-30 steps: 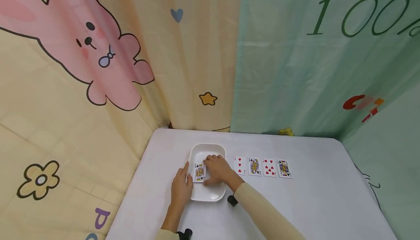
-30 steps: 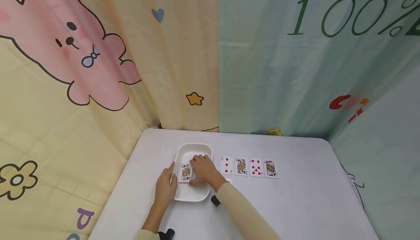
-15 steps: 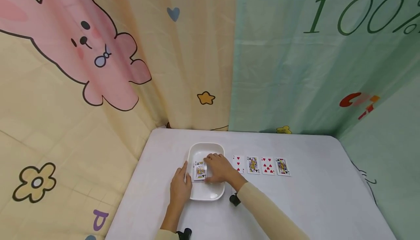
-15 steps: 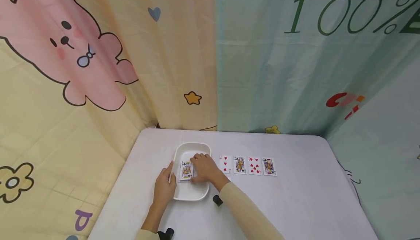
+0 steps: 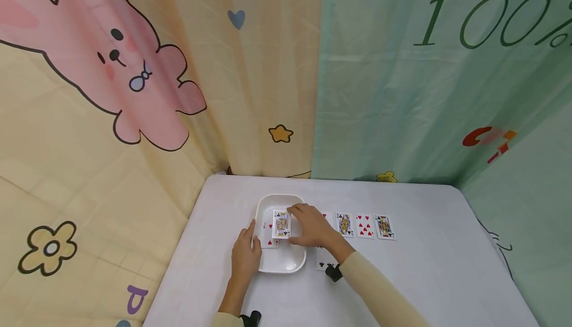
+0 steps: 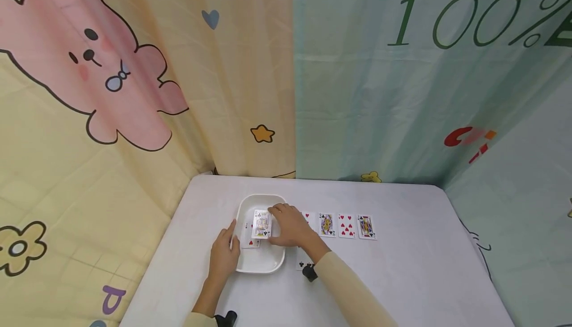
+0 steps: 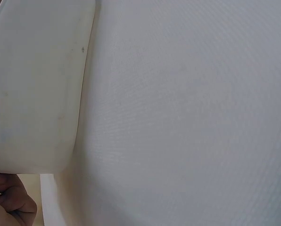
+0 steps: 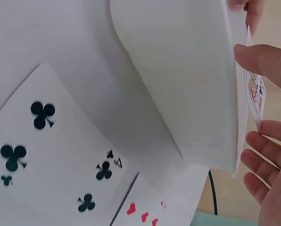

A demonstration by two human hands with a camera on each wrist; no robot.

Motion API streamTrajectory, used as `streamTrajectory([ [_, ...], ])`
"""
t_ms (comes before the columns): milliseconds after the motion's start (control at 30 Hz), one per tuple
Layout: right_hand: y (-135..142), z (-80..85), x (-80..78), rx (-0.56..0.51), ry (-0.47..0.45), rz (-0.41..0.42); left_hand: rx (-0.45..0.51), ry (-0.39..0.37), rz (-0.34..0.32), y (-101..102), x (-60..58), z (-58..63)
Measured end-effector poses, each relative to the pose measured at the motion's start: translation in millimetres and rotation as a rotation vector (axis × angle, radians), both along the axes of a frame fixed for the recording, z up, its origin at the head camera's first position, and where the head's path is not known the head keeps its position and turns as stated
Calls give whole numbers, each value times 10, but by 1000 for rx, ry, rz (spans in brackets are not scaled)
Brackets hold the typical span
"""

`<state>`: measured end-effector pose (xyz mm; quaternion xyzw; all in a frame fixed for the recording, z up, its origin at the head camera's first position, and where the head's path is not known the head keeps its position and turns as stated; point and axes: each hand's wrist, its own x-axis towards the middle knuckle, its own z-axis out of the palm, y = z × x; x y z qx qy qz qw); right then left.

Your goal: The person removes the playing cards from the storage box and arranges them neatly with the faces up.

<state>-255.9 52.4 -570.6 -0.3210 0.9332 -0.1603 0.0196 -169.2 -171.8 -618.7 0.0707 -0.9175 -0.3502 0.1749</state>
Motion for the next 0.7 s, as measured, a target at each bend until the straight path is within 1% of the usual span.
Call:
streamTrajectory([
  [133,262,109,37,-55,-6,-51,-2,-4,5,4,6,0],
  [267,562,161,96,-50,-3,-110,5,-21,7,7,20,5],
  [467,1003,96,200,-40,1,-181,15,-56,4,16,36,17],
  [567,1192,44,267,-27,2,-203,16,-72,5,19,30,19],
  [700,1420,-42,354,-7,12,-223,13,-73,12,23,22,18],
])
